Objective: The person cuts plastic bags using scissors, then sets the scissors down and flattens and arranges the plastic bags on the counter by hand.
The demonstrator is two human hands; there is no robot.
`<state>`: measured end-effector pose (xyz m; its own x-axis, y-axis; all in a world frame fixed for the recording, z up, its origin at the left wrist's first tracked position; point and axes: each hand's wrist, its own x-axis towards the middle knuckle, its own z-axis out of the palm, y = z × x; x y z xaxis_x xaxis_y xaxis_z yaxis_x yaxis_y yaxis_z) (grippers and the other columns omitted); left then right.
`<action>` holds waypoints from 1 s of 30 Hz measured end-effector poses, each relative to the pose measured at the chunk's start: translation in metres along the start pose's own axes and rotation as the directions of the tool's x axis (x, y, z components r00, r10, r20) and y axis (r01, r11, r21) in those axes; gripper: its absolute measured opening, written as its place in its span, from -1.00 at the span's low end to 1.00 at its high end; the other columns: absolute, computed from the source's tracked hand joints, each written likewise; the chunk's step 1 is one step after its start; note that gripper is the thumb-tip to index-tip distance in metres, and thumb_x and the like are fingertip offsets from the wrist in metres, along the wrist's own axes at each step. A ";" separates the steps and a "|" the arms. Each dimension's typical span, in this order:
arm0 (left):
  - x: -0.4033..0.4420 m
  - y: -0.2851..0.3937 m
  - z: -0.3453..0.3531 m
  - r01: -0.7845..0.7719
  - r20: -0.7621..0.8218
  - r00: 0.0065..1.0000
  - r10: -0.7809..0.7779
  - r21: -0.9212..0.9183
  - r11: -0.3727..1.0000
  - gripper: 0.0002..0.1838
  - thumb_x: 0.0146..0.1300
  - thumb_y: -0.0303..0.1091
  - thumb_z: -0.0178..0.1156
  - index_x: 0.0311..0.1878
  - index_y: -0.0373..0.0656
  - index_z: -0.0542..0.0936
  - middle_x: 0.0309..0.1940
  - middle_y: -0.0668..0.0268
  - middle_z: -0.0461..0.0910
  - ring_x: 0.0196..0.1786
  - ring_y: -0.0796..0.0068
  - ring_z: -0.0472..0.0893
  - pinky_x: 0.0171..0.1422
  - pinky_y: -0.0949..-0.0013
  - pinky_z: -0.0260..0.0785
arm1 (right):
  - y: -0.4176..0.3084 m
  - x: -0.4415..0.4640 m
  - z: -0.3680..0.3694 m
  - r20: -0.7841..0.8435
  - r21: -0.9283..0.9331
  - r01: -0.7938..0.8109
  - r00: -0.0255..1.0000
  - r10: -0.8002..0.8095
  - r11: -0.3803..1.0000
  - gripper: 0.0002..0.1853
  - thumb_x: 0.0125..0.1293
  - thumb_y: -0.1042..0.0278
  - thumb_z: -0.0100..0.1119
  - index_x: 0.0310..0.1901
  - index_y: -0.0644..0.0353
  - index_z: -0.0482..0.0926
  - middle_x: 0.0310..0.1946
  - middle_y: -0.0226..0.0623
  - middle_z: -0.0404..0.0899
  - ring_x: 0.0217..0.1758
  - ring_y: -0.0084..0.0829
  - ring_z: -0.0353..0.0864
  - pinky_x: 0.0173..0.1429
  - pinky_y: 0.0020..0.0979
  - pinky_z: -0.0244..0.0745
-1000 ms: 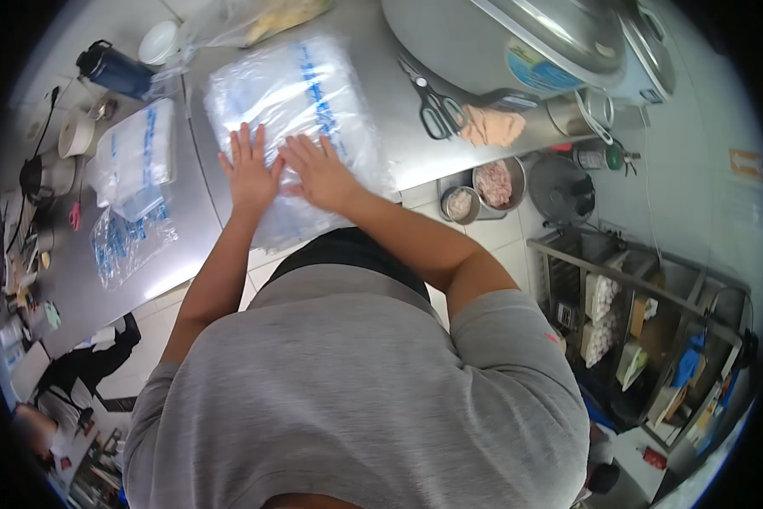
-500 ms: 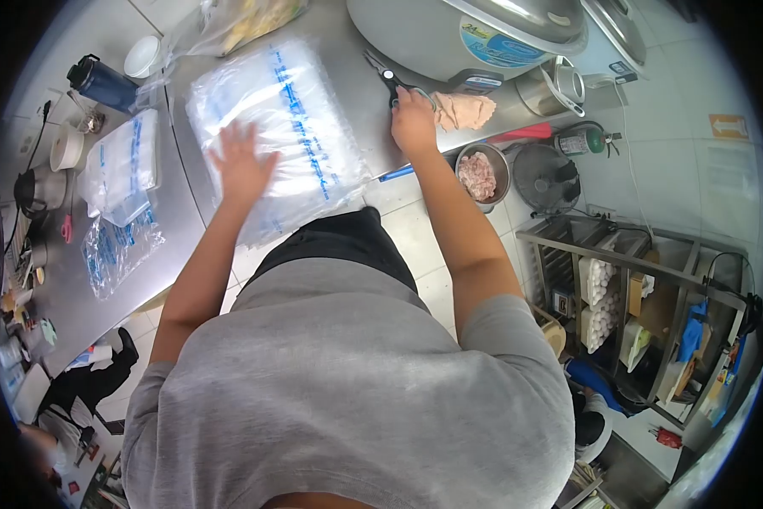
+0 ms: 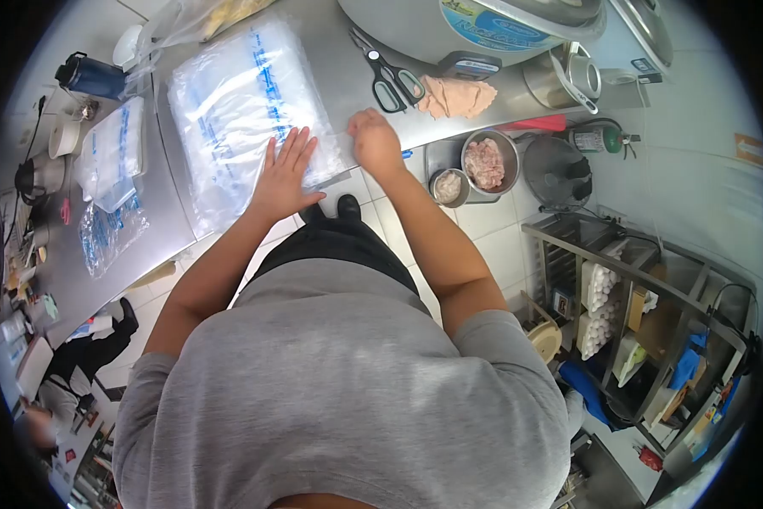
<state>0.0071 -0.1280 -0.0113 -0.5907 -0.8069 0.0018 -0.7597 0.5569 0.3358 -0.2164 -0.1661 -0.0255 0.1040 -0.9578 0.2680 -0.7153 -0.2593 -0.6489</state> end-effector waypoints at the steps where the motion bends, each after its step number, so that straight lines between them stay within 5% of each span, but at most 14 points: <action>1: 0.001 0.000 -0.001 0.002 0.005 1.000 -0.002 0.023 1.000 0.10 -0.04 0.11 0.40 0.50 -0.16 0.09 0.54 0.13 -0.02 0.60 0.17 -0.10 0.59 -0.13 -0.33 | 0.005 0.003 -0.002 -0.031 0.031 -0.033 0.999 0.034 0.999 -0.96 0.08 0.56 0.17 -0.40 0.23 0.53 -0.40 -0.08 0.54 -0.22 -0.02 0.56 -0.12 -0.13 0.45; 9: 0.001 -0.004 0.007 0.004 -0.125 0.992 -0.015 -0.083 0.997 0.11 -0.02 0.13 0.39 0.49 -0.24 0.09 0.50 0.05 0.06 0.56 0.08 0.03 0.59 -0.10 -0.26 | 0.004 0.000 -0.028 0.139 0.203 -0.041 0.990 0.013 0.978 -0.96 0.19 0.53 0.10 -0.32 0.26 0.51 -0.31 -0.03 0.55 -0.20 0.00 0.56 -0.12 -0.16 0.44; 13: -0.001 -0.023 0.013 -0.019 -0.167 0.986 -0.023 -0.243 0.970 -0.31 0.36 -0.08 0.09 0.44 -0.25 0.20 0.45 0.05 0.18 0.53 0.07 0.11 0.59 -0.03 -0.19 | -0.009 -0.023 -0.059 0.350 0.247 -0.163 0.934 0.069 0.955 -0.94 0.23 0.49 0.11 -0.29 0.27 0.52 -0.29 -0.02 0.57 -0.20 -0.03 0.57 -0.10 -0.20 0.45; 16: -0.002 -0.025 0.010 -0.043 -0.253 0.965 -0.064 -0.396 0.917 -0.50 0.43 -0.30 -0.11 0.37 -0.30 0.29 0.39 0.01 0.27 0.47 0.01 0.21 0.59 0.02 -0.12 | -0.012 -0.039 -0.063 0.428 0.261 -0.301 0.888 0.170 0.917 -0.92 0.24 0.49 0.12 -0.27 0.29 0.52 -0.29 -0.03 0.58 -0.21 -0.06 0.58 -0.09 -0.23 0.46; 21: -0.006 -0.021 0.009 -0.010 -0.281 0.949 -0.141 -0.475 0.880 -0.54 0.43 -0.35 -0.19 0.32 -0.32 0.34 0.35 -0.01 0.33 0.43 -0.02 0.27 0.58 0.06 -0.08 | -0.008 -0.061 -0.048 0.517 0.295 -0.455 0.816 0.260 0.840 -0.90 0.25 0.47 0.14 -0.27 0.32 0.52 -0.36 -0.09 0.58 -0.28 -0.18 0.57 -0.13 -0.30 0.45; 24: -0.005 -0.023 0.009 -0.017 -0.280 0.951 -0.131 -0.470 0.882 -0.54 0.42 -0.35 -0.18 0.32 -0.31 0.36 0.35 0.00 0.33 0.44 -0.01 0.27 0.58 0.07 -0.08 | -0.013 -0.059 -0.045 0.542 0.416 -0.616 0.759 0.362 0.669 -0.91 0.26 0.47 0.14 -0.28 0.32 0.51 -0.38 -0.11 0.58 -0.29 -0.21 0.57 -0.15 -0.31 0.44; 30: 0.003 -0.018 0.003 0.016 -0.235 0.967 -0.099 -0.330 0.944 -0.53 0.37 -0.32 0.02 0.31 -0.25 0.39 0.35 0.08 0.36 0.48 0.07 0.22 0.59 0.09 -0.07 | -0.022 -0.042 -0.062 0.438 0.324 -0.395 0.868 0.233 0.860 -0.94 0.28 0.49 0.11 -0.28 0.29 0.50 -0.38 -0.07 0.56 -0.30 -0.15 0.55 -0.15 -0.29 0.44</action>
<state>0.0184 -0.1394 -0.0203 -0.4325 -0.8815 0.1896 -0.6366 0.4475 0.6281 -0.2480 -0.1128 0.0221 0.2267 -0.9463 -0.2307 -0.4318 0.1147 -0.8947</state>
